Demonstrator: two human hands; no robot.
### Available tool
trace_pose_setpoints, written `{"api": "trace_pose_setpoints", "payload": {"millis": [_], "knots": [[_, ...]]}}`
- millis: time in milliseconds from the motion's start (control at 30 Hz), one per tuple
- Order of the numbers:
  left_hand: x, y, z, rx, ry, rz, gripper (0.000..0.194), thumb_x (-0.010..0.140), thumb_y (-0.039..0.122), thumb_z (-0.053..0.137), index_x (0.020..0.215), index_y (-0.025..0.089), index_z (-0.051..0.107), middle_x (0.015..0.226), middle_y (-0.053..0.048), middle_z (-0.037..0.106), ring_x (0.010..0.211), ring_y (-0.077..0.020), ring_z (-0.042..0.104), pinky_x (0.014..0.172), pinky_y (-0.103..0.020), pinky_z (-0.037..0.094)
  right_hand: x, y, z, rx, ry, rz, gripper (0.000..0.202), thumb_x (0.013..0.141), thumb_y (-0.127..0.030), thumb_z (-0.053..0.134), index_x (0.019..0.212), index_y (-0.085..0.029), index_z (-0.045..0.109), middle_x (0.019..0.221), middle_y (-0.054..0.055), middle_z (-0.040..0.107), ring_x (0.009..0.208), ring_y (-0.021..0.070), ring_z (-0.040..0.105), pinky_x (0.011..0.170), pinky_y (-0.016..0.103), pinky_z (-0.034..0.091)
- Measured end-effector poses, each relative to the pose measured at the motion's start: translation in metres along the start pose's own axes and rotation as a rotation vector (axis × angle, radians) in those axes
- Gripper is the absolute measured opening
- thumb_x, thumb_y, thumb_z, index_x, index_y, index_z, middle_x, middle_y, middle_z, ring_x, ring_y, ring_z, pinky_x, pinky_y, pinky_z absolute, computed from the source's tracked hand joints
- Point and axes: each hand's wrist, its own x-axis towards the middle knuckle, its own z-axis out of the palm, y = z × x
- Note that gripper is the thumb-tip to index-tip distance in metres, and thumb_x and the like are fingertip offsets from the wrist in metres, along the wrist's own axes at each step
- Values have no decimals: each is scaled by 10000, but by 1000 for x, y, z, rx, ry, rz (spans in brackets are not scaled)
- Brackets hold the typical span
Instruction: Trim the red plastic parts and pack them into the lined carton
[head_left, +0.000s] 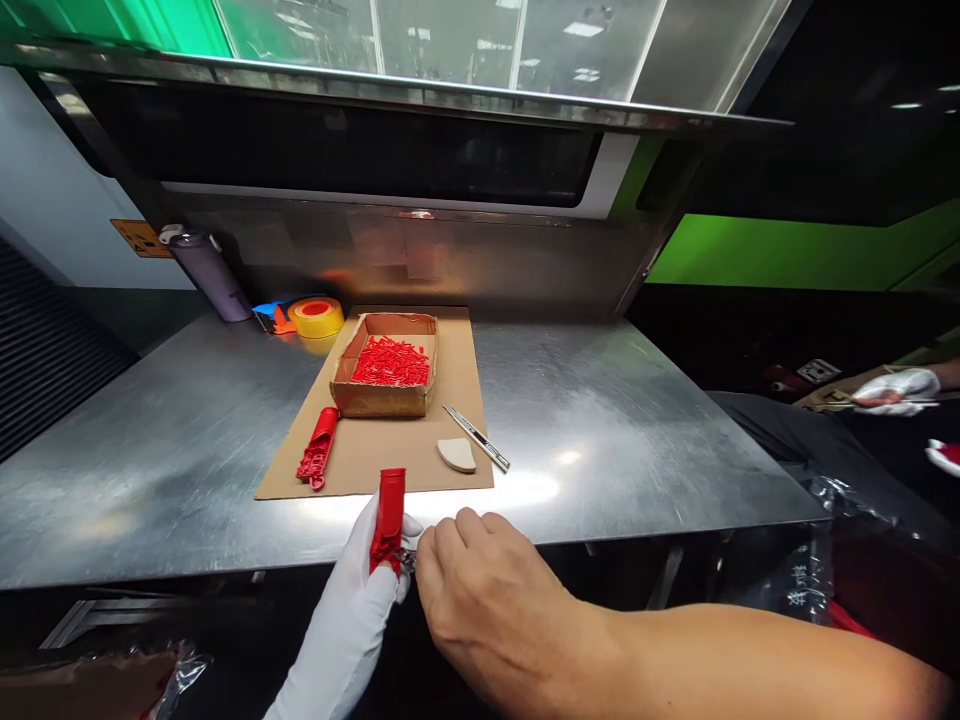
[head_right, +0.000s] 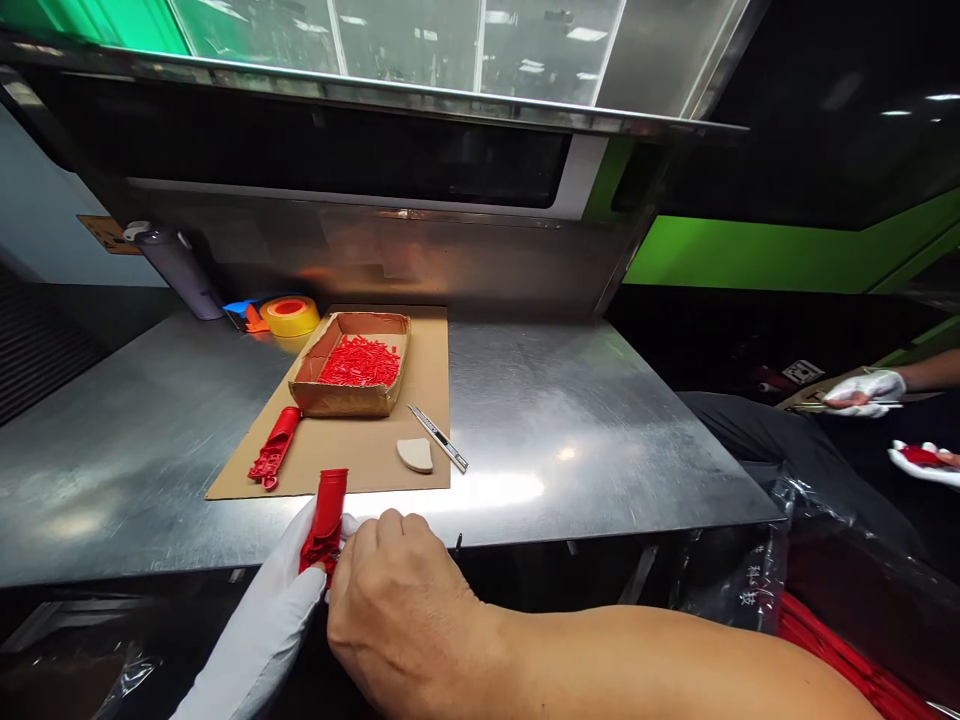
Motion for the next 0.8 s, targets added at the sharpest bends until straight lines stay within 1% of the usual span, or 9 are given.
{"api": "trace_pose_setpoints", "payload": {"millis": [67,133,333,400,433,500,600,667,800], "knots": [[1,-1,-1,13,-34,8,433,851,252,567,1284,237,560,1124,-34,647,919,-232,569,811,-297,476,0,1,1,-21,27,32,71,783,-95,542,771,-165,541,678,51,482,593,204,428,492,332,299],[1,-2,-2,24,-48,24,422,869,261,558,1290,239,551,1105,-32,642,870,-219,554,783,-297,473,-1,2,1,-46,48,57,67,785,-97,535,795,-163,544,708,60,493,623,214,432,519,342,324],[-2,2,0,3,-40,39,458,874,257,549,1331,251,528,1240,-46,602,1108,-264,537,963,-326,441,-1,0,0,-27,41,62,82,752,-132,538,825,-146,572,746,79,493,656,221,411,549,356,330],[-2,5,1,-25,-31,37,460,860,272,570,1319,254,550,1241,-46,605,1138,-276,525,996,-334,428,-1,-1,0,-29,40,79,93,753,-135,529,826,-138,587,740,83,492,653,223,407,546,357,328],[-1,7,2,-41,-28,32,457,848,286,588,1304,250,569,1209,-49,619,1104,-279,539,981,-339,438,-1,-2,0,-27,37,83,98,754,-141,528,828,-135,593,738,85,492,652,225,407,545,359,329],[-1,10,2,-73,-36,5,451,820,315,628,1263,233,610,1100,-58,650,945,-268,573,881,-342,477,0,-2,1,-9,22,88,107,752,-161,538,834,-130,599,740,91,496,658,231,413,553,365,340],[0,14,1,-101,-52,-46,442,784,358,672,1198,203,652,899,-49,651,709,-216,524,691,-315,473,2,0,3,28,-14,75,124,751,-181,564,857,-125,597,766,101,515,683,240,436,576,373,368],[0,15,0,-101,-59,-47,432,783,376,677,1173,192,659,832,-38,627,672,-201,491,657,-303,455,2,2,3,33,-42,49,111,759,-163,573,862,-124,592,771,98,523,684,236,449,578,368,376],[1,7,-4,-56,-110,12,370,859,376,608,1190,212,627,817,-19,570,705,-194,461,692,-293,444,0,3,7,40,-38,-23,29,769,-125,574,785,-148,567,704,63,498,627,211,439,529,343,349]]}}
